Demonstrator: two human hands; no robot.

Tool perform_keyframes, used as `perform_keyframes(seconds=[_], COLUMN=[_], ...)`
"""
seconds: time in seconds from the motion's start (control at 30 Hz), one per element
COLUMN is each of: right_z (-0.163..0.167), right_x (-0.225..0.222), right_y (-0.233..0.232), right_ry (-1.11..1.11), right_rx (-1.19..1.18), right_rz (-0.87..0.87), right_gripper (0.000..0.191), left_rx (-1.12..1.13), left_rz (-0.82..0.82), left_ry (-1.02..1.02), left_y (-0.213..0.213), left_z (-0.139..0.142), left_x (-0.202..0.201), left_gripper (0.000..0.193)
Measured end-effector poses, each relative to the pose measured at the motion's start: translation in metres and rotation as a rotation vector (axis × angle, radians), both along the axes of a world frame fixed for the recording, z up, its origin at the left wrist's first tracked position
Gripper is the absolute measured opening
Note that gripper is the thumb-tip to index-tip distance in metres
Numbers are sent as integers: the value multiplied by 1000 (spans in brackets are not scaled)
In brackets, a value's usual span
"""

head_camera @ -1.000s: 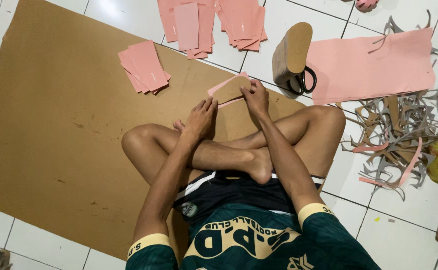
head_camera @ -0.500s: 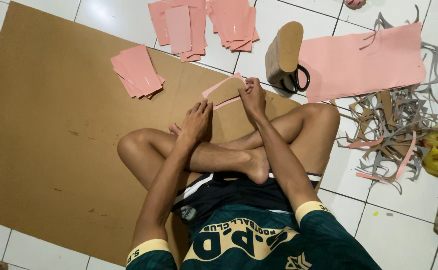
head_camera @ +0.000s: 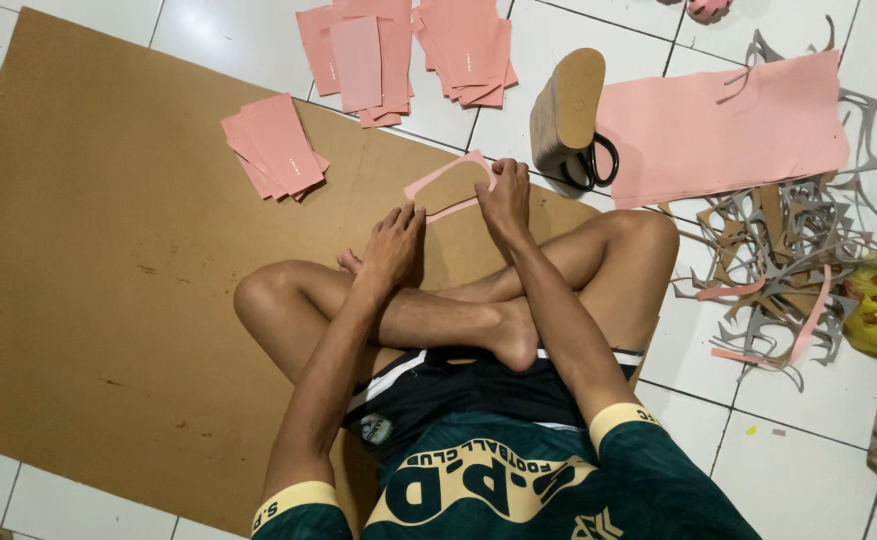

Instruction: The person sits cross-legged on the floor and repeatedly picks up pink shoe insoles. They place a grey sanding block on each insole and rub it back and forth to smooth the surface, then set the insole aside. The person continues this process for multiple insoles.

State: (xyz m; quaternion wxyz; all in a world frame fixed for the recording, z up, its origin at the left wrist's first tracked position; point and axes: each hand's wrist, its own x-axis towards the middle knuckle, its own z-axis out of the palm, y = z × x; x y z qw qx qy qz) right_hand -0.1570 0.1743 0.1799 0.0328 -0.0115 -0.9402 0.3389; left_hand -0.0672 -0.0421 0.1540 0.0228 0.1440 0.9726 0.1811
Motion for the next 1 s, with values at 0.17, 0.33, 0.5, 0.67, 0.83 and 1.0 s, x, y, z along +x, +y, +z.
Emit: perform_keyframes(seconds=[0.17, 0.33, 0.5, 0.67, 0.83, 1.0], right_z=[-1, 1, 22, 73, 158, 237], right_x=[-6, -4, -5, -7, -8, -15], right_y=[0, -1, 11, 16, 6, -2], right_ry=[7, -193, -89, -62, -47, 51], right_rx=[75, -209, -837, -877, -867, -872], right_rz=[59, -7, -86, 224, 394, 450], right_gripper=[45, 49, 54, 55, 29, 27], left_rx=[138, 172, 357, 1237, 1381, 1538], left_rz=[71, 109, 263, 268, 187, 222], left_ry=[-16, 52, -99, -315, -290, -187], left_y=[10, 14, 10, 8, 15, 29], left_z=[12, 7, 8, 52, 117, 167], left_x=[-3, -14, -16, -9, 2, 5], left_gripper=[65, 65, 30, 23, 24, 29])
